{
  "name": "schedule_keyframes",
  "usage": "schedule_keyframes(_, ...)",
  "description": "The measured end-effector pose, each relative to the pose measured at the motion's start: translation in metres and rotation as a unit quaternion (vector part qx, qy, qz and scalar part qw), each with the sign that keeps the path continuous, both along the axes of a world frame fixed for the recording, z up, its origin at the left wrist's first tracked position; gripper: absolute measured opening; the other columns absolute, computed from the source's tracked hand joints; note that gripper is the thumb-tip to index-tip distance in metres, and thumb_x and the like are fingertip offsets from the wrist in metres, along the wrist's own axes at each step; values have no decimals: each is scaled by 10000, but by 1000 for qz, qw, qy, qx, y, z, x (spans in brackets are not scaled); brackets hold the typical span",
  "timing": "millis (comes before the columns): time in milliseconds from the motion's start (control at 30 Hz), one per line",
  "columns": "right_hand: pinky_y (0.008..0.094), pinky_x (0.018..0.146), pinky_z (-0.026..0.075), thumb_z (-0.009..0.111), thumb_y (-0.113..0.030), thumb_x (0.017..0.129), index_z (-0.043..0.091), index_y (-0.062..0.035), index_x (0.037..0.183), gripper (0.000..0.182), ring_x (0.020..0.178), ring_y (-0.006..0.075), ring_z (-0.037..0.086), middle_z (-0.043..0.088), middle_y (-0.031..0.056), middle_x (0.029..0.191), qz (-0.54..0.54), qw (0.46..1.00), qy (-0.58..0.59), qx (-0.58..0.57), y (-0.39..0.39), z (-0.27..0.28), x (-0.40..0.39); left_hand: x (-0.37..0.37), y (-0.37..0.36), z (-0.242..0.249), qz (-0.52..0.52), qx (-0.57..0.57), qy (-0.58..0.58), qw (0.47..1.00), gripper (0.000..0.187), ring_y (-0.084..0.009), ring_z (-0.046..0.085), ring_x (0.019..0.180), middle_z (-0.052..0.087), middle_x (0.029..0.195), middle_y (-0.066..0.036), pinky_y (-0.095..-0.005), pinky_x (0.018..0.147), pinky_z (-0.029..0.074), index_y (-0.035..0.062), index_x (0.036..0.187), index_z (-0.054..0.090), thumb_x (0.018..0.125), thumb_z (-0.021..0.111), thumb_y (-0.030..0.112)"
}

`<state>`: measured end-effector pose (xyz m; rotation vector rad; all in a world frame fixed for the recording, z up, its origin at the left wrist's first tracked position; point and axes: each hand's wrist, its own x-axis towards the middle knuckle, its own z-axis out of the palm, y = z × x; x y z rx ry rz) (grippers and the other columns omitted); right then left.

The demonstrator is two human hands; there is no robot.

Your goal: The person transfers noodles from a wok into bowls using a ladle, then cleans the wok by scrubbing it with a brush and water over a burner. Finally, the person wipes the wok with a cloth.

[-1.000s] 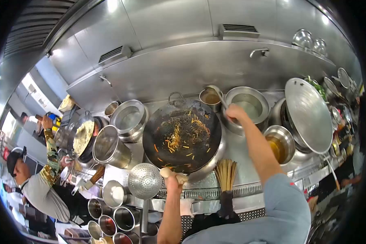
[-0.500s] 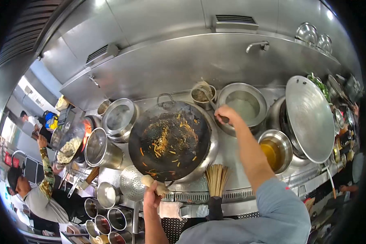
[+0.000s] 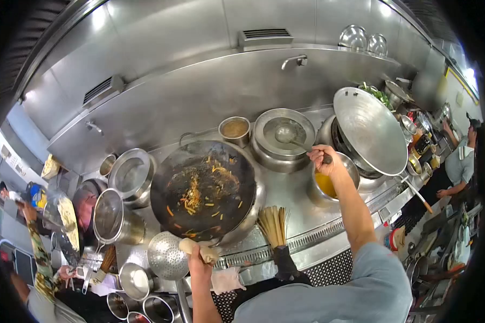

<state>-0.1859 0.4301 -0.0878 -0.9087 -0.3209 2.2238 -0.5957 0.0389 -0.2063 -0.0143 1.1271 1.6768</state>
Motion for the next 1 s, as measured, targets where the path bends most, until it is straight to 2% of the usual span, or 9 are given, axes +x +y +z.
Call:
schedule_keyframes(100,209,420,463,551,-40,917,364,100,1125,313,520,85,517,498,6,702,-59,972,224,-41,-42,-6,-26,-4,-44,-9,-30,32,-72,996,460,-288,666,910,628,1182,-112,-474,735,569,54,1339,454,979,585,309)
schedule_keyframes(267,235,427,461,514,-63,950,323,125,1244,398,526,101,505,462,20,711,-76,962,261,-3,-133,42,-78,-21,-116,2,-251,87,-53,963,676,-359,643,1022,581,1256,-203,-508,829,570,37,1455,351,938,642,360)
schedule_keyframes(533,231,408,431,460,-105,985,273,136,1391,508,553,109,508,465,54,805,-31,929,370,-11,-301,78,-112,-8,-171,-28,-272,149,-221,925,768,-344,654,983,510,1361,-262,-541,838,565,162,1522,268,927,592,523)
schedule_keyframes(767,295,328,388,540,-57,901,262,79,1465,643,442,133,479,492,71,686,38,995,-8,90,-322,46,-96,1,-154,-18,-254,180,-294,903,899,-317,649,936,506,1357,-284,-515,789,577,107,1507,305,879,493,721)
schedule_keyframes(867,326,345,407,584,-61,826,295,22,1505,743,386,158,482,557,101,594,-8,901,-338,272,-293,11,-86,-3,-136,-4,-219,203,-271,915,846,-322,663,965,555,1310,-218,-518,794,591,124,1478,342,880,517,697)
schedule_keyframes(900,308,362,406,571,-69,824,321,41,1489,719,390,141,493,570,102,617,34,779,-509,364,-267,17,-82,-2,-126,-2,-160,158,-244,943,821,-321,664,945,569,1278,-204,-500,753,595,113,1452,365,888,513,691)
schedule_keyframes(933,350,456,473,543,-81,839,406,-3,1444,625,466,246,580,625,189,743,53,716,-578,389,-242,29,-82,-1,-107,-1,-97,111,-219,964,797,-321,666,925,582,1246,-191,-482,713,599,101,1425,388,896,509,686)
schedule_keyframes(967,450,664,540,554,-93,836,406,-4,1440,628,704,409,666,661,274,851,-13,450,-658,603,-179,-24,-48,1,-84,7,-35,65,-192,979,776,-320,667,905,595,1214,-177,-463,673,604,90,1399,411,904,504,680)
schedule_keyframes(1000,504,850,503,538,-102,834,398,6,1441,632,971,493,627,645,333,1003,72,494,-722,479,-159,8,-59,0,-55,25,-12,31,-160,987,650,-313,664,876,602,1160,-163,-447,639,592,81,1336,439,921,558,568)
